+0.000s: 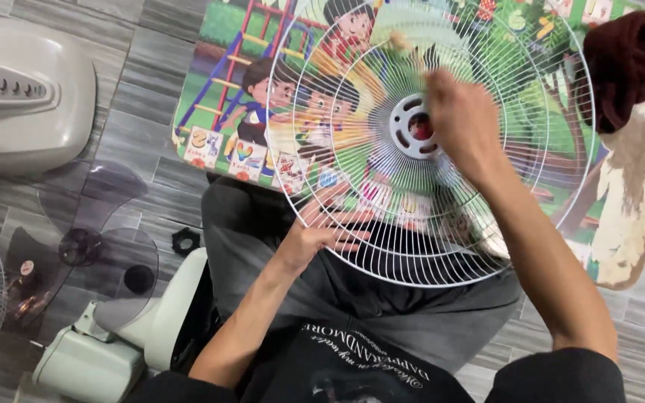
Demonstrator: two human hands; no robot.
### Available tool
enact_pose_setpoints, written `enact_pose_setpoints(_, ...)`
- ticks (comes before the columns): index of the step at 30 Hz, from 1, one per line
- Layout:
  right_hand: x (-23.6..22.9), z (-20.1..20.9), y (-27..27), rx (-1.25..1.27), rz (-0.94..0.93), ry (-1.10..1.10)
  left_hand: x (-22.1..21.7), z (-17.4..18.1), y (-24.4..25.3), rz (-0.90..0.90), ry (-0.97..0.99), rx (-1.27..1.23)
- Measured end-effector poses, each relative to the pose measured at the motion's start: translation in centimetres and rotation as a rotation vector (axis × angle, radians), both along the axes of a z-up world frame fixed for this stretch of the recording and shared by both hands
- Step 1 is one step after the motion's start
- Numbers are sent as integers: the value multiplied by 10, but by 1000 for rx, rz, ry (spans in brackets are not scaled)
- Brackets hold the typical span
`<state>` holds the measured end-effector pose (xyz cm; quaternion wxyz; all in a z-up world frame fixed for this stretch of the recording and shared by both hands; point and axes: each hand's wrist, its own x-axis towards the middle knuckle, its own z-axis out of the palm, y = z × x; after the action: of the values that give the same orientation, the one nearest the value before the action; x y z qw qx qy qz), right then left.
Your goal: Cleaning a metal fan guard using a small brush to remove dust.
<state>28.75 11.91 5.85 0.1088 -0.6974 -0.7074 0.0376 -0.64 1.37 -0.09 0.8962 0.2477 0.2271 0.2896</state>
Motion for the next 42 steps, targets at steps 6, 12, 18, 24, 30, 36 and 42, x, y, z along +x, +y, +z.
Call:
enact_pose_setpoints(6, -10, 13, -6, -121, -56, -16, 5, -4, 2, 26, 43, -104)
enact_pose_setpoints(12, -18, 0, -12, -202, 2, 69, 4, -10, 5, 26, 29, -99)
enact_pose_setpoints(18, -16, 14, -14, -161, -62, 108, 5, -9, 5, 23, 31, -64)
enact_pose_setpoints(24, -9, 11, -12, -92, -20, 31, 4, -12, 2, 20, 19, -41)
enact_pose_setpoints(30, -11, -6, -6, -124, 49, 31, 4, -4, 9, 14, 65, -26)
enact_pose_setpoints(36, -24, -20, -33, -208, 20, 47, 4, -3, 5, 24, 55, -4)
enact_pose_setpoints(42, -6, -11, -31, -143, 162, -50, 4, 0, 11, 14, 47, 9)
